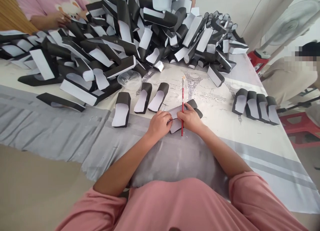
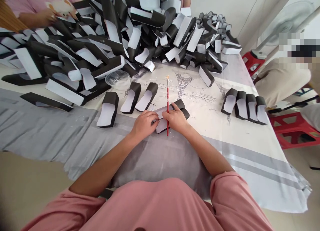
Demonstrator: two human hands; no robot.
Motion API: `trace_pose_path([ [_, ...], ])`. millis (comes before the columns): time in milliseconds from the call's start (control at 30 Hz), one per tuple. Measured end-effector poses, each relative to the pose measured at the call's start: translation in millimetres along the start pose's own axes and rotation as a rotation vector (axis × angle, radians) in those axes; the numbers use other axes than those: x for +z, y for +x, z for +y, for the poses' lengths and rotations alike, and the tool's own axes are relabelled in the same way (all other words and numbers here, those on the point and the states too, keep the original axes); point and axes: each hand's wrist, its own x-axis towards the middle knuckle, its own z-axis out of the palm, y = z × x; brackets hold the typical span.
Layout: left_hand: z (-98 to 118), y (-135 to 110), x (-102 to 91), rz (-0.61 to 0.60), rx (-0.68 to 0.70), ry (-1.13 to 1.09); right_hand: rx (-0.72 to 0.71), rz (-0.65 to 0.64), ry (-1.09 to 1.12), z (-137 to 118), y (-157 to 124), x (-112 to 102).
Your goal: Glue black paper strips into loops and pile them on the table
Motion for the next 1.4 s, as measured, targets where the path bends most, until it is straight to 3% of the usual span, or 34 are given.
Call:
trace_pose_path([
  [200, 8, 0, -4.4, -0.115, -0.101, 0.072, 0.048, 0.092, 0.138, -10, 5, -9],
  [400, 7, -2, -1.7, -0.147, -0.155, 0.033, 0.284, 0.351, 0.604, -1, -2, -60],
  [533, 7, -3, 0.0, -0.146, -0.16, 0.02, 0.362, 0.461, 0.717, 7, -7, -90],
  [733, 6, -3, -0.4, -0.143, -0.173, 0.013, 0.437, 0.417, 0.822, 16, -8, -118],
  [1033, -3, 0, 2.9, -0.124, -0.143, -0.053, 0.493, 0.487, 0.751, 12, -6, -114],
  [1400, -6, 0, 2.8, -0.123, -0.124, -0.054, 0.476, 0.291, 0.789, 8, 1, -100],
])
